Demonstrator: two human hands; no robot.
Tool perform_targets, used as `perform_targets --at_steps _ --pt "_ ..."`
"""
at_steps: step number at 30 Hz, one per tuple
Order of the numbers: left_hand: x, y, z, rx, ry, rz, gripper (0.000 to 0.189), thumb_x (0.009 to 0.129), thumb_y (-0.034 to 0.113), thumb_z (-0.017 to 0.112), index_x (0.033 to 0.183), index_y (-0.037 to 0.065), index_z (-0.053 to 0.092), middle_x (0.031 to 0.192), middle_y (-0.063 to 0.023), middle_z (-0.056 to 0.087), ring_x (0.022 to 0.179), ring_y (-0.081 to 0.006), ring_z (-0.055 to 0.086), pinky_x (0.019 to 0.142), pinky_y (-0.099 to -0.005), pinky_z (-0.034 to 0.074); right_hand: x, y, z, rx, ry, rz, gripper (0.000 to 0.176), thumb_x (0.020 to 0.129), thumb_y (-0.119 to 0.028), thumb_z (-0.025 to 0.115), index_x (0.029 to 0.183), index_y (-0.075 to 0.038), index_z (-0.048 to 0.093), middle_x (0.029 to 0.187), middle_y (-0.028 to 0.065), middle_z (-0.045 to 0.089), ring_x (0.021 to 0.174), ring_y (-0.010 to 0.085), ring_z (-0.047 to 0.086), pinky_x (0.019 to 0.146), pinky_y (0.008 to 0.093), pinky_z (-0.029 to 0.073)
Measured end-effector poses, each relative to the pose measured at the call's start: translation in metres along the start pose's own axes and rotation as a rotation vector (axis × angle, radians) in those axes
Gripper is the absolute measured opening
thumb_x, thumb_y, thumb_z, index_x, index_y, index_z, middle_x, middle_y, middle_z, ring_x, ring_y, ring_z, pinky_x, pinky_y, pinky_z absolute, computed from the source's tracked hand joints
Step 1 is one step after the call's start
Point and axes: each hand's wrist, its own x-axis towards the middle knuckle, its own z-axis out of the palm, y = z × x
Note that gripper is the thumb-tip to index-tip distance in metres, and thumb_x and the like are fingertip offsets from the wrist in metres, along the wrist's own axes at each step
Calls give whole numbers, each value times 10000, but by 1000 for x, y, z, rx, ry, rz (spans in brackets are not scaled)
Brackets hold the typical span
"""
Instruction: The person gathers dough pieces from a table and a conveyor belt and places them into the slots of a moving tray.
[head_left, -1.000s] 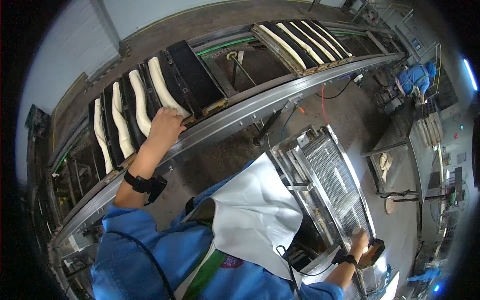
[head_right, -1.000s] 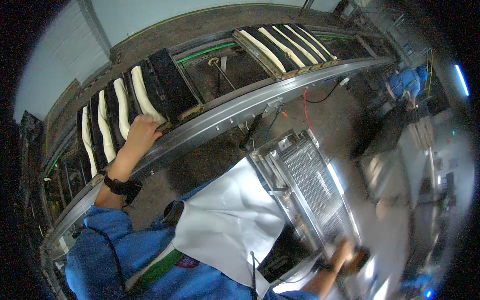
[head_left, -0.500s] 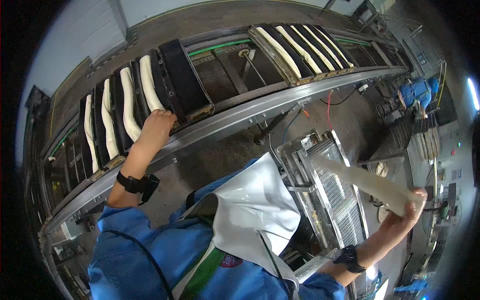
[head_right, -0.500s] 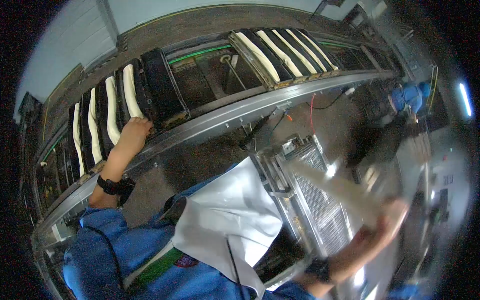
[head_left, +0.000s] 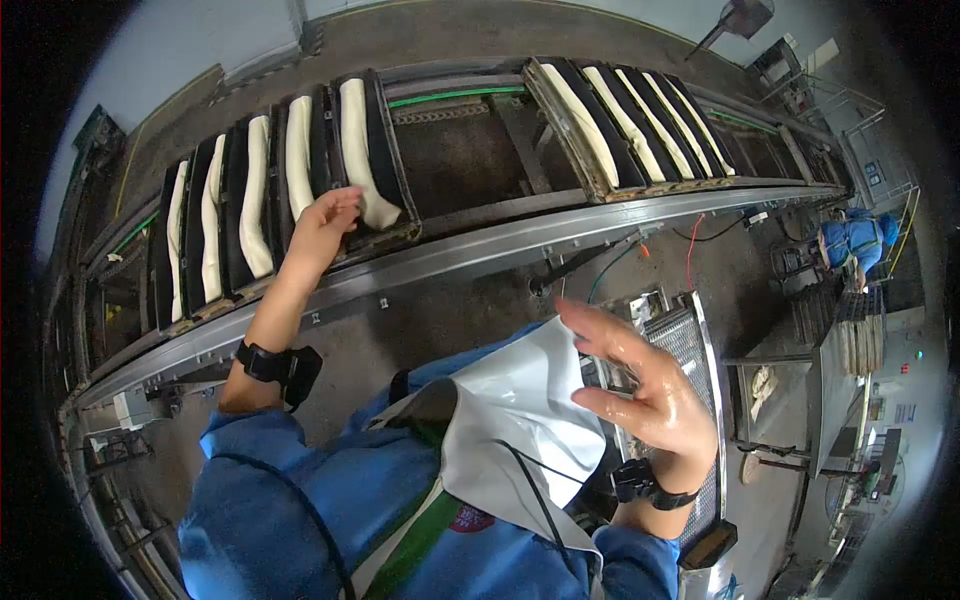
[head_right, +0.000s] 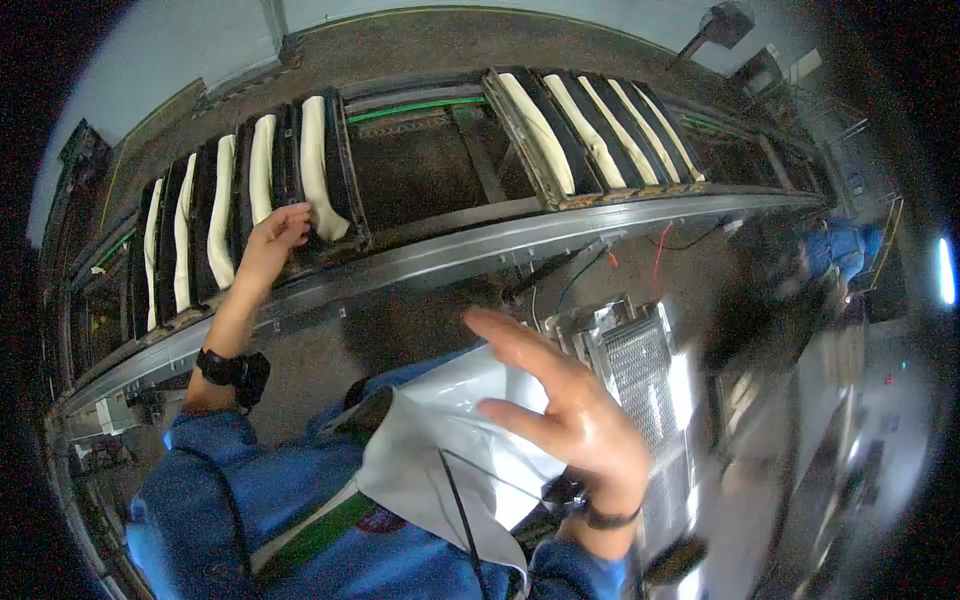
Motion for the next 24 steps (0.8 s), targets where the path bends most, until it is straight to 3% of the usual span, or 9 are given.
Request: perform_targets --at_steps 4,7,8,9,13,17,19,21,24 --pt "11 -3 38 -42 135 -100 413 966 133 518 1362 32 457 1298 -76 528 1201 -176 485 1035 -290 330 -53 50 -26 110 82 210 554 816 -22 662 1336 3 473 1361 148 501 1276 256 458 1048 380 372" --pt "24 -14 61 3 276 -39 466 930 130 554 1366 18 436 1164 -78 590 1079 -148 532 948 -241 375 -104 89 -39 241 284 353 501 851 -41 641 1323 9 481 1339 140 521 1253 241 476 1046 367 377" --pt "19 1 68 -58 213 -112 481 916 143 570 1370 50 444 1199 -104 575 1119 -164 516 954 -253 372 -126 106 -40 286 377 395 495 849 -51 647 1316 4 492 1342 137 520 1241 231 486 1040 367 385" --pt "20 8 77 115 235 8 488 902 127 579 1370 72 450 1234 -120 559 1157 -181 498 963 -272 370 -151 125 -40 327 491 440 490 846 -60 654 1308 0 502 1345 133 519 1230 222 495 1034 368 393" --pt "44 14 136 134 -40 335 442 892 -8 522 1330 18 466 1355 -135 478 1283 -234 432 1085 -332 296 -262 197 -27 272 1011 613 501 886 -160 641 1326 13 476 1346 158 509 1236 239 485 1033 359 385" --pt "48 37 213 16 -395 312 395 877 -44 514 1271 -4 510 1304 -116 530 1229 -194 472 1035 -311 351 -391 246 45 -283 1551 1215 582 900 -256 617 1352 50 414 1356 260 456 1278 350 430 1070 385 330" --pt "51 56 256 37 -618 232 367 877 -31 536 1243 -13 526 1274 -102 557 1197 -173 491 1007 -300 374 -469 273 106 -716 1538 1452 610 908 -304 587 1360 56 393 1369 309 407 1287 423 384 1087 445 299" --pt "59 80 329 257 -815 378 367 875 0 558 1242 0 532 1258 -127 567 1183 -213 517 1002 -319 385 -509 254 184 -760 1512 1821 672 910 -393 542 1369 65 366 1406 309 356 1322 423 327 1099 472 266" --pt "92 62 396 450 -1003 566 382 870 39 586 1247 9 533 1268 -155 559 1191 -269 516 1003 -356 389 -512 208 217 -562 1681 1963 707 903 -462 522 1416 -14 332 1484 215 290 1379 346 266 1100 521 237"
